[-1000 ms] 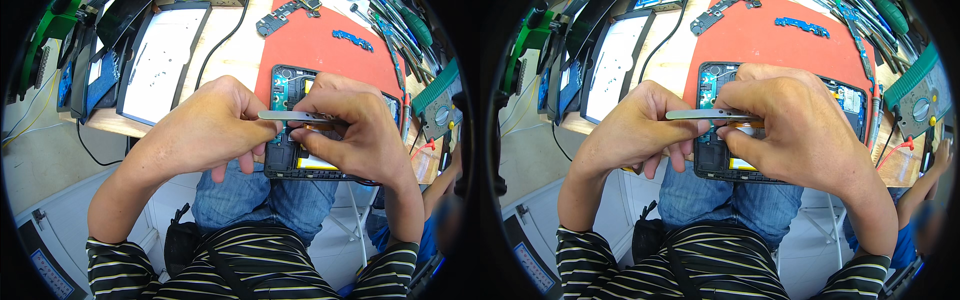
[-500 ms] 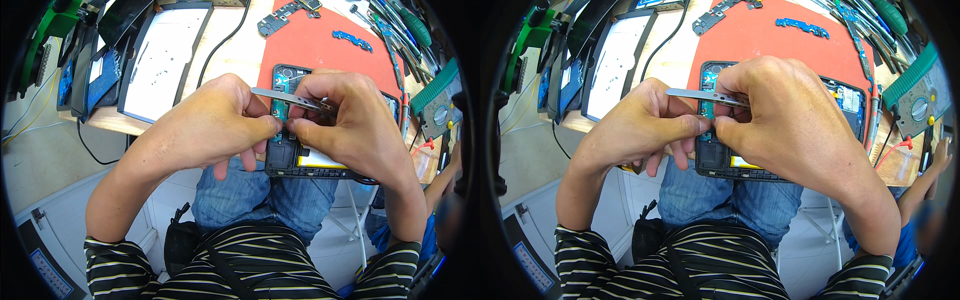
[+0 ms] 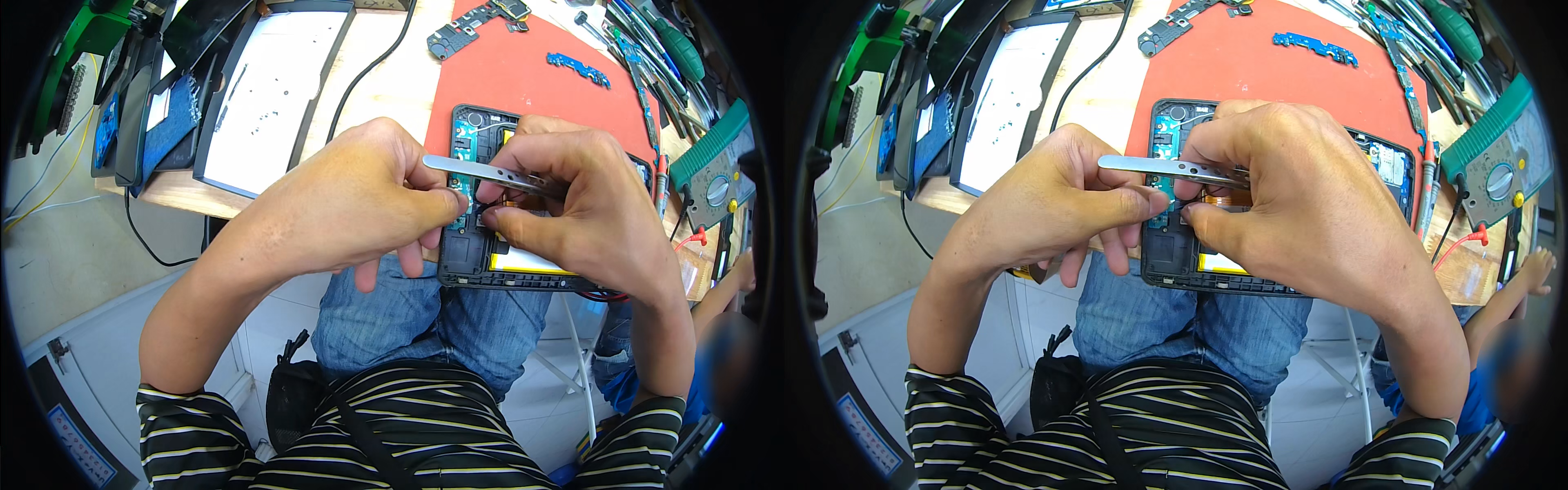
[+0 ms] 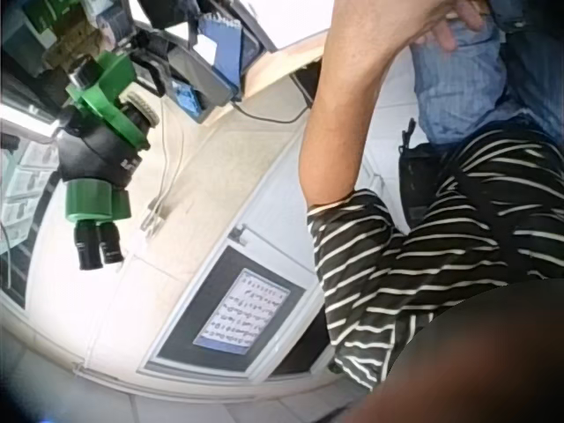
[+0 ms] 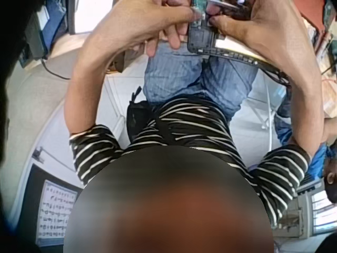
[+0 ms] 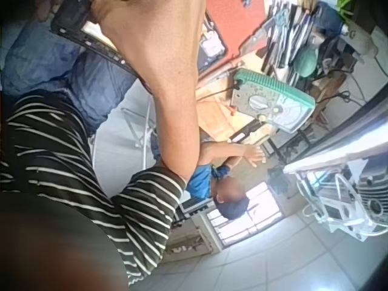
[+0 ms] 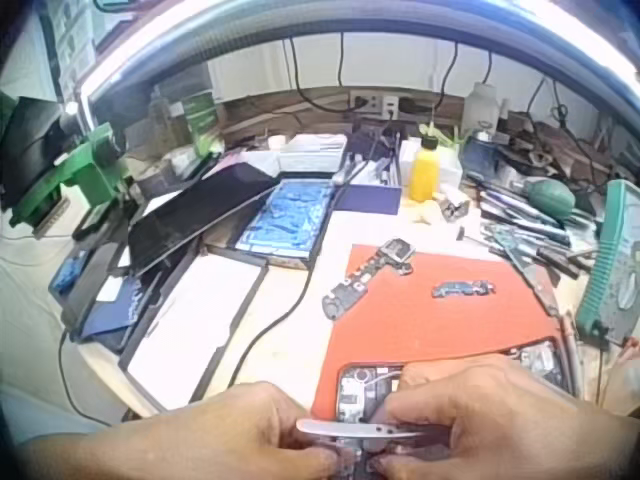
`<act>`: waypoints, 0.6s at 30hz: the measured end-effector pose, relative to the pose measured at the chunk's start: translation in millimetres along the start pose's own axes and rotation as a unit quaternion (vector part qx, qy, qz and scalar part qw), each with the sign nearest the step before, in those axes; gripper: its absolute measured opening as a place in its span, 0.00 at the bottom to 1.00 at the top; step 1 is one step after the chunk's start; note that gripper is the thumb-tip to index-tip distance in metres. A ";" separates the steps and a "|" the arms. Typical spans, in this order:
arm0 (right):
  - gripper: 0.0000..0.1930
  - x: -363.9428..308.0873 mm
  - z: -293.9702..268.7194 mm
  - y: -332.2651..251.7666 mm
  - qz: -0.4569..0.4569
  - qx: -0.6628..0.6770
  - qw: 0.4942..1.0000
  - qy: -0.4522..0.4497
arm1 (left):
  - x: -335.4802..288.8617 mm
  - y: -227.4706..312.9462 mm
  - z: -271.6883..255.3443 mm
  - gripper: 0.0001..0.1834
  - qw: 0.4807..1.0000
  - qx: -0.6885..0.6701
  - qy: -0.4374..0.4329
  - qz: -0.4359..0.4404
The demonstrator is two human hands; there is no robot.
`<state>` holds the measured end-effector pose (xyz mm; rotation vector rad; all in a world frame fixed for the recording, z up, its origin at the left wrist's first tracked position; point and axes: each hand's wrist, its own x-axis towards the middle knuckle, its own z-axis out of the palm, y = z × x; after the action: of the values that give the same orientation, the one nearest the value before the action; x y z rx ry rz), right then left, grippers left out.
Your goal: The person removes the back cover of a tablet and uses tweezers to detach and reattach internal ribbon cables and connectors. They handle the battery, motherboard, and display assembly while working on the device placed on their lap.
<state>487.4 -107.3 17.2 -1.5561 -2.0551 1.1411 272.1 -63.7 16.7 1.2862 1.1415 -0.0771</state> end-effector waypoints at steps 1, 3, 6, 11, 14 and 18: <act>0.08 -0.2 1.9 1.1 -0.018 -0.003 1.000 0.012 | 0.0 -0.3 0.1 0.19 1.000 -0.001 0.000 0.000; 0.08 -1.0 3.6 2.6 -0.025 0.000 1.000 0.017 | -0.1 -0.5 0.1 0.19 1.000 0.003 0.002 0.001; 0.07 -0.9 4.6 3.6 -0.028 -0.007 0.999 0.017 | -0.3 -0.6 -0.1 0.20 1.000 0.008 0.004 0.002; 0.06 -1.7 5.0 2.3 -0.019 -0.003 1.000 0.012 | -0.6 -0.4 -1.4 0.20 1.000 0.003 -0.007 0.001; 0.07 -1.9 4.6 2.1 -0.001 0.017 1.000 0.006 | -0.5 -0.2 -2.0 0.20 1.000 0.006 -0.010 0.000; 0.07 -1.9 3.8 2.3 0.001 0.028 1.000 0.003 | -0.1 -0.8 -1.6 0.20 1.000 0.014 -0.002 -0.004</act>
<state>487.1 -110.4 13.5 -1.5345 -2.0000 1.1832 270.5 -62.8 16.4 1.3055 1.1462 -0.1018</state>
